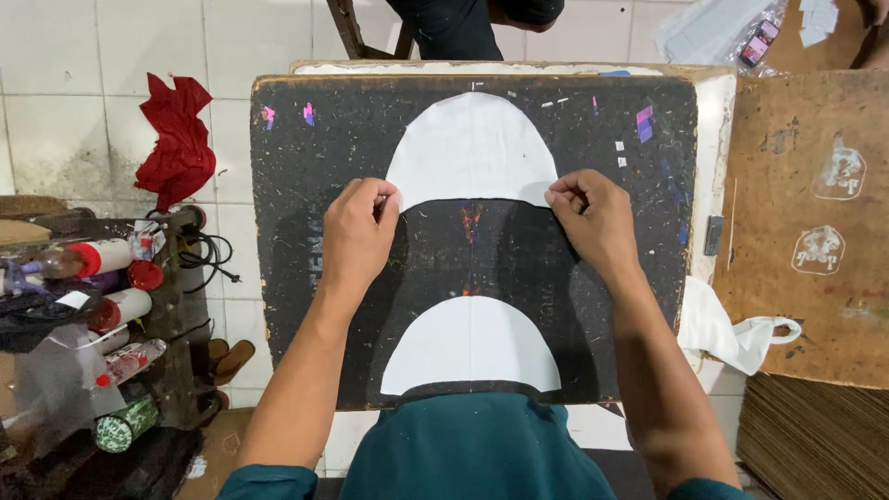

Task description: Placing and smoothing fabric pieces on a screen printing board and removing them after processing.

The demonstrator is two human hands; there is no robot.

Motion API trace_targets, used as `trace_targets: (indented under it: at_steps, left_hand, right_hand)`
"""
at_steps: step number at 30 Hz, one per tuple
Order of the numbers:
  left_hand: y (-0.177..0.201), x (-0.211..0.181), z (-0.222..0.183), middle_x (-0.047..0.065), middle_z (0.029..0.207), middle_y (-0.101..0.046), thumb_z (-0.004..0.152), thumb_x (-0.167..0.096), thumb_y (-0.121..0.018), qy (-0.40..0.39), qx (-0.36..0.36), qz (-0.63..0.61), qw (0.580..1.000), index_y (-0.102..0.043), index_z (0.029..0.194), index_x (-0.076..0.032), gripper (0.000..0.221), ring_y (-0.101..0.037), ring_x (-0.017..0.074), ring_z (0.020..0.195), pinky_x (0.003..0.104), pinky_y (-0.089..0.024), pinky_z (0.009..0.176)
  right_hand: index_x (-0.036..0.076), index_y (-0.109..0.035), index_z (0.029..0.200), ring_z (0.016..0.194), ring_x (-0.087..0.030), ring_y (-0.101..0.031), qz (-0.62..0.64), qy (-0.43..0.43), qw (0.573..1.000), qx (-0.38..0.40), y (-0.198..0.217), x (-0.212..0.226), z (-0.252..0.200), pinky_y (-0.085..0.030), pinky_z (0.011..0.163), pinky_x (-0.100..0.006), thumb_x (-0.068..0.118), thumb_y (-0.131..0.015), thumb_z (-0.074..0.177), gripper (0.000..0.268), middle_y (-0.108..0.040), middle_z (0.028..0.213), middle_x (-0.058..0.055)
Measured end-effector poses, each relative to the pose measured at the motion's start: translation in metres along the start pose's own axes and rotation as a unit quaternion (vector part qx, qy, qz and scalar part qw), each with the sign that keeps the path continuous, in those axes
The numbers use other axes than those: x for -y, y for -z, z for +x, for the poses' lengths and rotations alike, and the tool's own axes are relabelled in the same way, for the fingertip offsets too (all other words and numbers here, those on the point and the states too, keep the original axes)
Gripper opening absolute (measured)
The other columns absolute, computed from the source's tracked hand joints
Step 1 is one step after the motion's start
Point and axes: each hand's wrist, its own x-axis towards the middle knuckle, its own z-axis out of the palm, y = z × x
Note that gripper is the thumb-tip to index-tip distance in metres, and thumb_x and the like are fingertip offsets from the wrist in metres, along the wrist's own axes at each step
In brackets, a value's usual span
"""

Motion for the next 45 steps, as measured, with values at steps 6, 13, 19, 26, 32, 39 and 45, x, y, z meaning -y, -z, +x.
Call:
trace_targets:
  at_steps: [6,13,19,26,32,39,45]
  left_hand:
    - [0.001,0.004,-0.003,0.016,0.082,-0.065,0.096,-0.003,-0.066,-0.011,0.002,-0.012,1.0,-0.07,0.097,-0.002,0.004,-0.071,0.0331,0.079,0.039,-0.058,0.061]
    - [0.001,0.003,-0.005,0.014,0.082,-0.065,0.097,-0.004,-0.066,-0.016,0.003,-0.009,1.0,-0.07,0.096,-0.003,0.004,-0.071,0.0313,0.079,0.039,-0.059,0.061]
    - [0.0,0.001,-0.008,0.012,0.082,-0.065,0.098,-0.008,-0.067,-0.031,-0.001,0.026,0.999,-0.07,0.096,-0.005,0.004,-0.072,0.0295,0.077,0.038,-0.059,0.06]
    - [-0.004,0.008,-0.01,0.008,0.081,-0.063,0.099,-0.012,-0.069,-0.055,-0.018,0.08,0.995,-0.069,0.097,-0.008,0.005,-0.072,0.0278,0.075,0.037,-0.058,0.058]
    - [-0.006,0.017,-0.019,0.003,0.085,-0.057,0.097,-0.022,-0.074,-0.108,-0.076,0.196,0.972,-0.071,0.092,-0.012,0.012,-0.067,0.0251,0.08,0.036,-0.054,0.063]
    - [-0.034,-0.025,-0.015,0.027,0.168,-0.023,0.103,-0.056,-0.054,-0.186,0.13,0.218,0.949,-0.036,0.16,-0.003,0.081,-0.015,0.043,0.157,0.054,-0.012,0.128]
    - [-0.038,0.0,-0.05,0.032,0.167,-0.025,0.101,-0.057,-0.055,-0.192,0.074,0.247,0.947,-0.033,0.159,0.008,0.09,-0.018,0.0459,0.156,0.054,-0.01,0.128]
  right_hand:
    - [0.001,-0.076,0.1,0.067,-0.018,-0.061,0.01,0.013,1.0,0.005,-0.001,0.001,-0.003,-0.049,0.056,-0.032,0.006,-0.077,0.091,0.01,-0.068,0.077,-0.012]
    - [0.001,-0.076,0.099,0.069,-0.017,-0.062,0.015,0.017,1.0,0.002,0.0,-0.003,-0.004,-0.049,0.056,-0.031,0.005,-0.078,0.091,0.009,-0.068,0.078,-0.011]
    - [0.004,-0.077,0.097,0.07,-0.016,-0.063,0.009,0.033,0.999,0.005,-0.001,-0.008,-0.004,-0.05,0.056,-0.03,0.008,-0.081,0.089,0.01,-0.067,0.078,-0.009]
    - [0.006,-0.078,0.097,0.069,-0.016,-0.063,-0.011,0.047,0.999,-0.002,-0.003,-0.008,-0.003,-0.051,0.055,-0.03,0.006,-0.081,0.089,0.009,-0.067,0.078,-0.008]
    - [0.005,-0.076,0.108,0.079,-0.028,-0.066,-0.196,0.172,0.963,-0.068,0.009,0.019,-0.021,-0.053,0.068,-0.038,0.0,-0.073,0.09,0.019,-0.064,0.092,-0.012]
    - [-0.001,-0.033,0.161,0.157,-0.04,-0.018,-0.387,0.179,0.89,0.163,-0.022,0.049,-0.039,-0.009,0.128,-0.052,0.054,-0.042,0.107,0.078,-0.023,0.168,-0.029]
    - [-0.003,-0.029,0.162,0.156,-0.041,-0.021,-0.356,0.279,0.887,0.089,-0.031,0.002,-0.075,-0.015,0.127,-0.052,0.045,-0.055,0.103,0.081,-0.025,0.169,-0.027]
